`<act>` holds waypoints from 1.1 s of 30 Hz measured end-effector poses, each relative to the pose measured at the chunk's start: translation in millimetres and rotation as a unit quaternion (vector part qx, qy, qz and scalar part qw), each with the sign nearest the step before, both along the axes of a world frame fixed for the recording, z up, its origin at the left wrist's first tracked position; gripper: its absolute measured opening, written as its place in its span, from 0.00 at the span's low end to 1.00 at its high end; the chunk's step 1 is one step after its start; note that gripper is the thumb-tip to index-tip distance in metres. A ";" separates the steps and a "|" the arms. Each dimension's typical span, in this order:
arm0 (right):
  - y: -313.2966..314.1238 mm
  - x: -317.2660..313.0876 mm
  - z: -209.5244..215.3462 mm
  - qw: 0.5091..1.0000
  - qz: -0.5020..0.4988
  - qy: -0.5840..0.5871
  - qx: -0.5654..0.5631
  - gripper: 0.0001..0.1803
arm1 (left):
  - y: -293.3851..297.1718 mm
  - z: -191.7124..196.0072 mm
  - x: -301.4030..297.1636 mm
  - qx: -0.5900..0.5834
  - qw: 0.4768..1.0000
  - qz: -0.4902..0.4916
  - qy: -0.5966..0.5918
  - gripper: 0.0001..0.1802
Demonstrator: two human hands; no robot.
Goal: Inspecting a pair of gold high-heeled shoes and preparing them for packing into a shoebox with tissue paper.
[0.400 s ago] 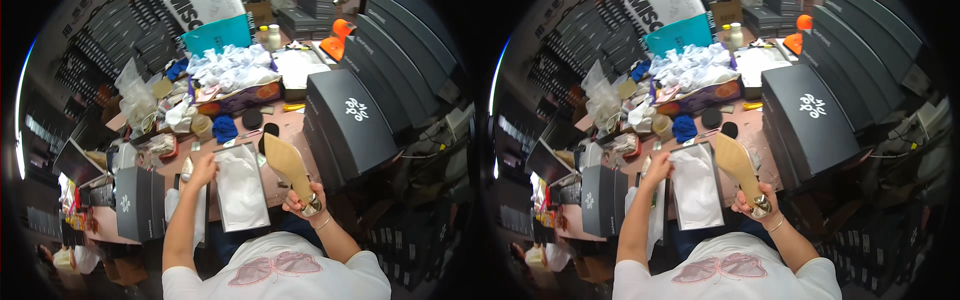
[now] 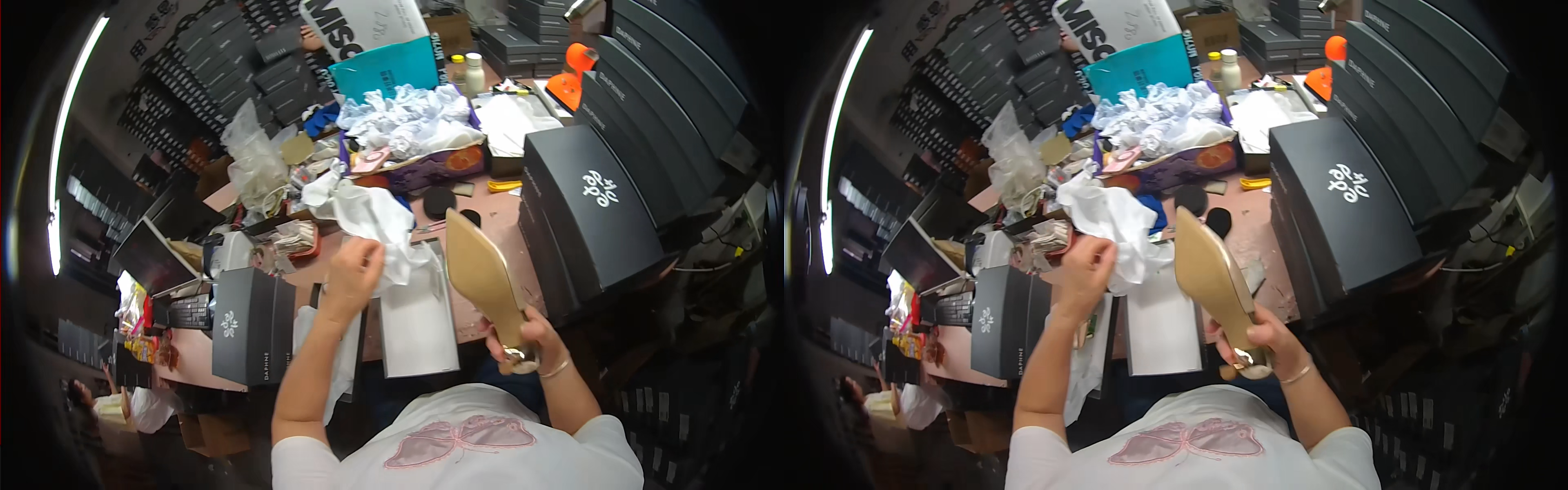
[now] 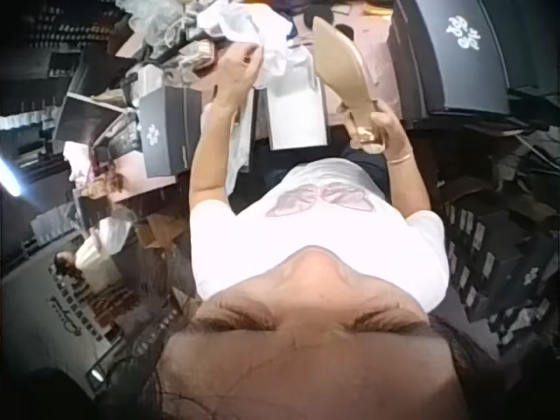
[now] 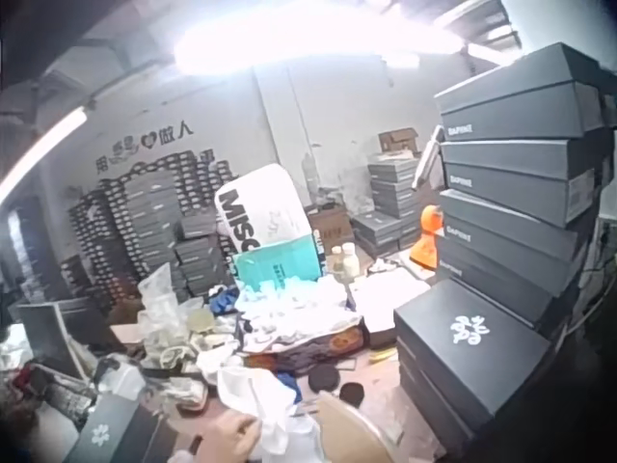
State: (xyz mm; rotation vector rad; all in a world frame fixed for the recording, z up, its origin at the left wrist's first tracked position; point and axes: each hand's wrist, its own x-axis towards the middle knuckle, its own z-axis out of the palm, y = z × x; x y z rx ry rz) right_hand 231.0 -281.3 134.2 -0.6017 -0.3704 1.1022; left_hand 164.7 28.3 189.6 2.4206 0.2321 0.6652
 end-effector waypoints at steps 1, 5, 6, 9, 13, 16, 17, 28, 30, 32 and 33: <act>-0.5 -0.9 9.1 1.000 0.011 -0.015 0.008 0.38 | -6.8 -10.5 -3.6 0.011 1.000 -0.010 -0.022 0.07; 12.8 -9.3 26.0 0.994 0.082 -0.048 -0.056 0.41 | -54.1 -31.6 -35.2 0.026 0.991 -0.070 -0.115 0.09; 22.9 -7.0 24.8 0.993 0.095 -0.051 -0.052 0.35 | -65.3 -41.1 -47.9 0.014 0.984 -0.089 -0.152 0.10; 55.0 -1.0 -7.0 0.981 0.043 -0.106 -0.157 0.27 | -77.2 -70.2 -79.8 -0.151 0.976 -0.007 -0.159 0.10; 58.4 -4.6 -33.9 0.990 0.094 0.035 -0.097 0.25 | -46.0 -86.4 -102.7 -0.231 0.960 0.155 -0.018 0.12; 61.7 -16.6 -48.6 0.981 0.175 0.069 -0.046 0.26 | -48.8 -64.5 -100.7 -0.031 0.994 0.105 -0.006 0.19; 64.4 -19.5 -48.7 0.977 0.188 0.099 -0.029 0.26 | -54.4 -57.5 -97.4 -0.014 0.994 0.103 -0.026 0.19; 135.4 -53.7 -50.3 0.969 -0.097 -0.180 -0.138 0.20 | -55.9 -49.5 -79.2 -0.202 0.941 0.117 -0.244 0.18; 127.9 -47.9 -44.2 0.985 -0.005 -0.053 -0.164 0.18 | -60.5 -46.1 -85.0 -0.131 0.973 0.081 -0.174 0.18; 126.4 -47.4 -38.5 0.991 -0.012 -0.002 -0.136 0.17 | -65.9 -39.5 -86.2 -0.068 0.988 0.011 -0.137 0.22; 125.0 -47.4 -38.1 0.992 -0.016 0.024 -0.124 0.17 | -67.9 -38.3 -88.6 -0.049 0.988 -0.003 -0.147 0.23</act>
